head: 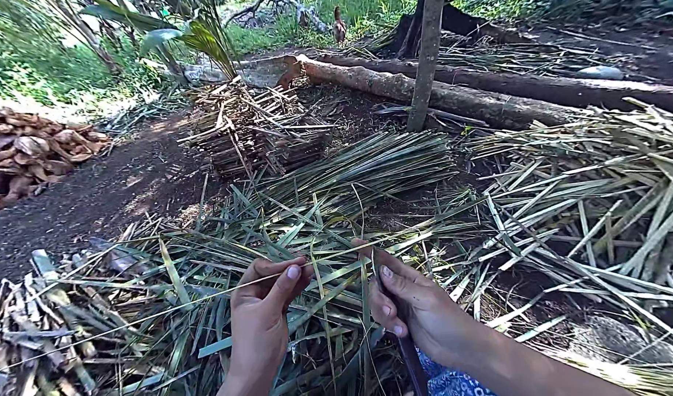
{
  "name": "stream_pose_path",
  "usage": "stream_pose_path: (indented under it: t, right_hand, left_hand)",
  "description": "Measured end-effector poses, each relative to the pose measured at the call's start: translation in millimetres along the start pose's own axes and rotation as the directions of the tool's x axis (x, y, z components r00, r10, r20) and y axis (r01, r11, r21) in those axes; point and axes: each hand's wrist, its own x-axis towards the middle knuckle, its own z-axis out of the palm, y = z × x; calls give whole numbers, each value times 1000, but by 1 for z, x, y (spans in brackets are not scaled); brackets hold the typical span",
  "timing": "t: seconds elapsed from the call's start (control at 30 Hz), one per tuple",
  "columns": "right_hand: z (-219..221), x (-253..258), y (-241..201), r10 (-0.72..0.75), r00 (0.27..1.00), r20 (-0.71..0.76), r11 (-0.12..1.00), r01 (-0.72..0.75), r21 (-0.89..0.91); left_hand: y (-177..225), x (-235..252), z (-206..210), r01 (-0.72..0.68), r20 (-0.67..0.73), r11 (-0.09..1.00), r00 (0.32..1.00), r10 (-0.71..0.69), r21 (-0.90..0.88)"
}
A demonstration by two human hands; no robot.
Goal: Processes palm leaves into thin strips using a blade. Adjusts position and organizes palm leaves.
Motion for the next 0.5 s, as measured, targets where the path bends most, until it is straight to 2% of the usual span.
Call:
stream_pose_path:
  t: [0.23,0.3,0.37,0.4,0.43,0.5]
  right_hand:
    - [-5,-8,-6,-33,998,-45,999,34,0]
    - [-7,-10,-11,-101,985,-139,994,93,-64]
    - [-12,-9,-21,-238,944,-229,947,173,-270]
    - [-16,-7,-26,-356,903,-242,865,221,-450]
    - [-23,-5,-30,-487,844,-226,725,246,-643]
    - [-35,-7,-39,-657,742,-133,355,148,-923]
  left_hand:
    - [-3,-5,6,-8,-8,1000,1000,8,-15]
    - [-3,-4,3,-58,-26,998,998,59,27]
    - [-3,-4,-4,-127,-26,987,991,130,97]
    - [-3,-4,-7,-144,-9,980,989,147,138]
    - [-4,-4,-10,-149,27,973,989,146,177]
    - [-11,-1,-17,-169,155,963,978,138,210]
